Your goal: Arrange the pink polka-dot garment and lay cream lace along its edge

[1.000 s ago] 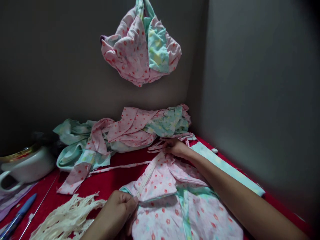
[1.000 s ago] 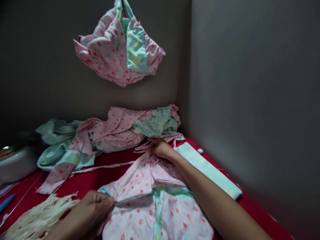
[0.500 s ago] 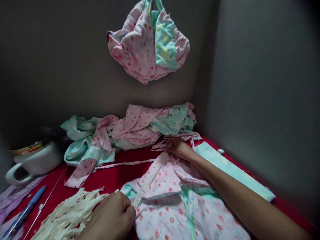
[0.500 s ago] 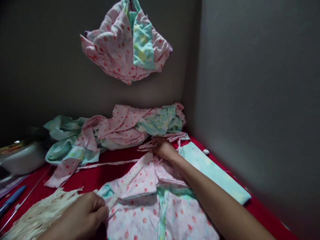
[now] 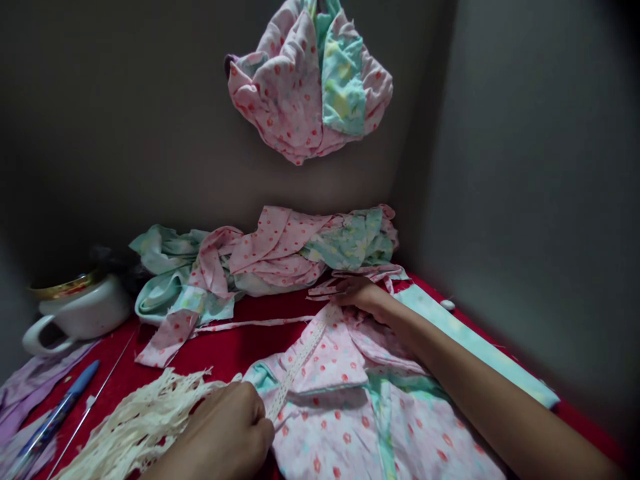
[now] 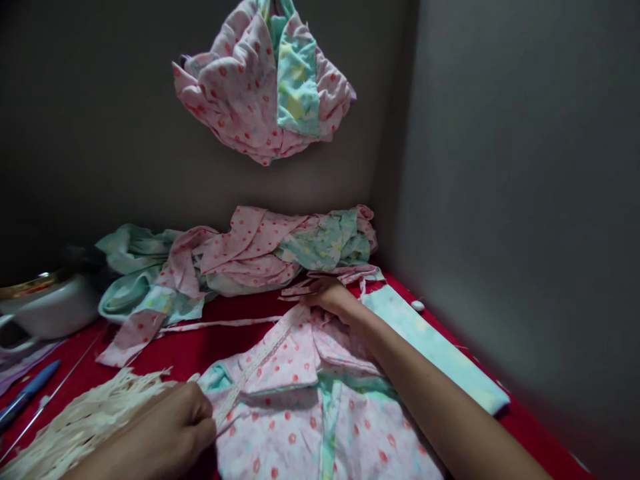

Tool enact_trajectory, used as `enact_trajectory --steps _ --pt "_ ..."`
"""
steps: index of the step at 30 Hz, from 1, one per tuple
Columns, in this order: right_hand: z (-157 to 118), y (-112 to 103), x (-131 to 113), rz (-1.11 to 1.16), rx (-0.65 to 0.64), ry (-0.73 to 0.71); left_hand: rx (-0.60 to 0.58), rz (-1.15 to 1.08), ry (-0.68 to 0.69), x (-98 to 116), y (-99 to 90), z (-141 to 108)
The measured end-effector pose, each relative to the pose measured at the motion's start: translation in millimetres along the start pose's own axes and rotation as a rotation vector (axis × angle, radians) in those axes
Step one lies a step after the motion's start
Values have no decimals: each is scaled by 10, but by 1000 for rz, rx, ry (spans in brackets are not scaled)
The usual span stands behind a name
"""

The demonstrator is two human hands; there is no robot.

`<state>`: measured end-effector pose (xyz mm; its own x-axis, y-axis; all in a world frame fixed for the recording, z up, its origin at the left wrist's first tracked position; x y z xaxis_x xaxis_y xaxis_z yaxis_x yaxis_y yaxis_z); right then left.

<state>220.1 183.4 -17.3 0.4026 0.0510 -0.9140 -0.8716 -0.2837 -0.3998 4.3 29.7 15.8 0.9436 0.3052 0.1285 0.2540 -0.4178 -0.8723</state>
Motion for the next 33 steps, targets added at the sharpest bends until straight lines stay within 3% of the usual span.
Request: enact_trajectory --steps 9,15,23,26,33 --pt "15 0 63 250 85 14 13 -76 33 -51 43 11" --pt "-44 14 13 319 91 42 24 -90 56 -62 -98 31" --pt "-51 73 -12 368 53 66 -47 -552 13 -14 149 254" --pt "-33 72 27 402 73 87 -72 -655 3 -25 130 330" --pt "-23 46 107 470 67 124 -193 -693 -21 -84 135 448"
Point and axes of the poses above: each hand's wrist, its own z-axis towards the middle knuckle, its own y-axis out of the palm, x = y × z, the point moved 4 cm from there along z, towards the middle knuckle, and after that the axes turned 15 degrees about -y, right-handed, at the moved point
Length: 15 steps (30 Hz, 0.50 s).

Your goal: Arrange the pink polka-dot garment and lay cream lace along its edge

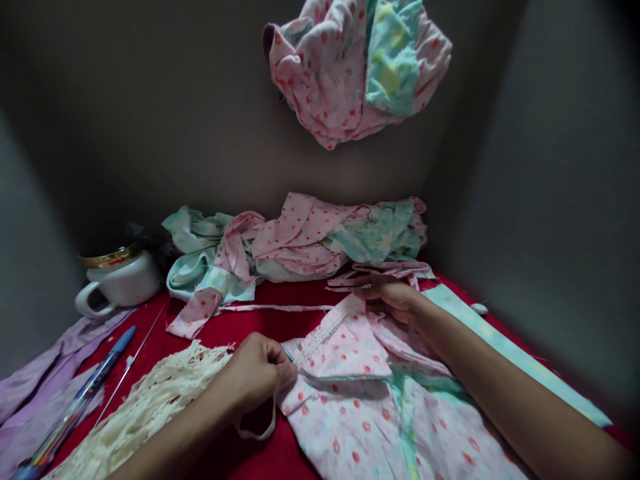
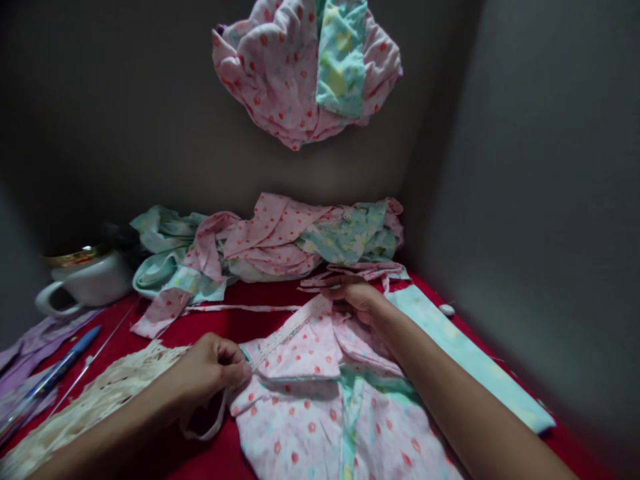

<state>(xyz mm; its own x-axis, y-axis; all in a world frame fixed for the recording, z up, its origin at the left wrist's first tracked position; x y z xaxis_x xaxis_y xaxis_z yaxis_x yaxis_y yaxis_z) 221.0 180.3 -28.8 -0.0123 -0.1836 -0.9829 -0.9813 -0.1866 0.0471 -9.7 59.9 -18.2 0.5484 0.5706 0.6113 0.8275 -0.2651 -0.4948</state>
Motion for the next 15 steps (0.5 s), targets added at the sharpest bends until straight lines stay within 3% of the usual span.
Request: enact_trajectory --steps 9,15 --pt "32 -72 47 15 -36 27 -91 13 -73 -18 44 6" --pt "86 -102 131 8 -65 26 -31 88 -64 27 70 32"
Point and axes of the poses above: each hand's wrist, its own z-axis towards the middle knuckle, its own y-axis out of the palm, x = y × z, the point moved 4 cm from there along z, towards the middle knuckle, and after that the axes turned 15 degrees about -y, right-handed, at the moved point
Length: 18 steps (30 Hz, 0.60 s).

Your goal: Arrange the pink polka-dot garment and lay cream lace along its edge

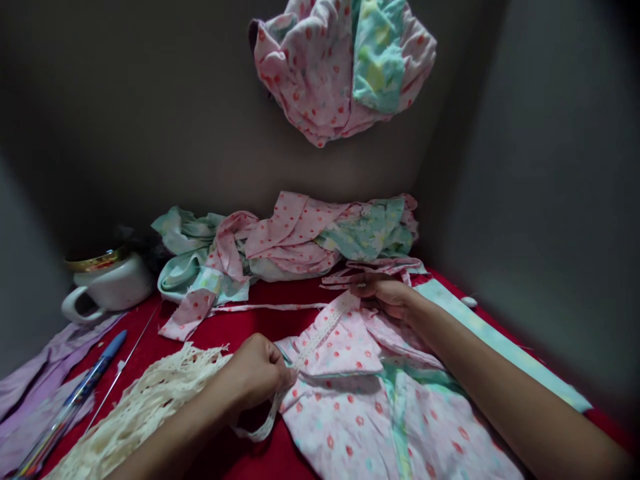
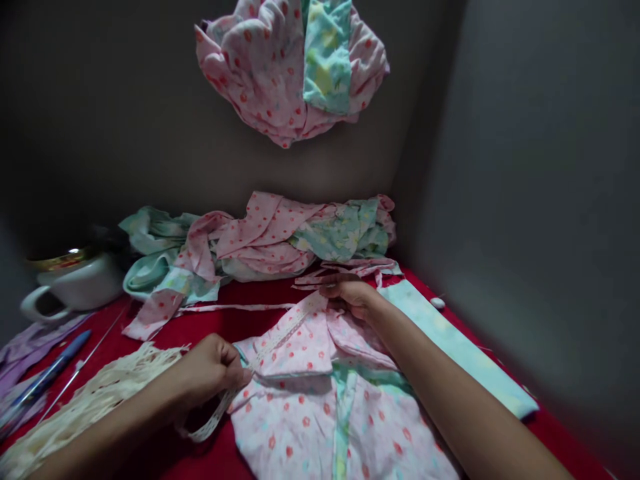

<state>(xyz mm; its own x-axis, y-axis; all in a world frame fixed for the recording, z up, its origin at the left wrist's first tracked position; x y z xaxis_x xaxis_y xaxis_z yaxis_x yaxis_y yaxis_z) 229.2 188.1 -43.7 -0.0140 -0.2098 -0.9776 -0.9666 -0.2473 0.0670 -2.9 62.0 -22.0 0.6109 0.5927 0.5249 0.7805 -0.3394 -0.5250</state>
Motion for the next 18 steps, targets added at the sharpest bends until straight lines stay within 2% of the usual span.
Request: enact_trajectory --steps 6,13,18 --pt "22 -18 -2 28 10 5 -13 17 -35 33 -16 1" --pt "-8 -52 -71 75 -16 38 -35 12 29 35 -7 24" --pt "-8 -66 -123 63 -78 -28 -70 9 78 26 -2 40"
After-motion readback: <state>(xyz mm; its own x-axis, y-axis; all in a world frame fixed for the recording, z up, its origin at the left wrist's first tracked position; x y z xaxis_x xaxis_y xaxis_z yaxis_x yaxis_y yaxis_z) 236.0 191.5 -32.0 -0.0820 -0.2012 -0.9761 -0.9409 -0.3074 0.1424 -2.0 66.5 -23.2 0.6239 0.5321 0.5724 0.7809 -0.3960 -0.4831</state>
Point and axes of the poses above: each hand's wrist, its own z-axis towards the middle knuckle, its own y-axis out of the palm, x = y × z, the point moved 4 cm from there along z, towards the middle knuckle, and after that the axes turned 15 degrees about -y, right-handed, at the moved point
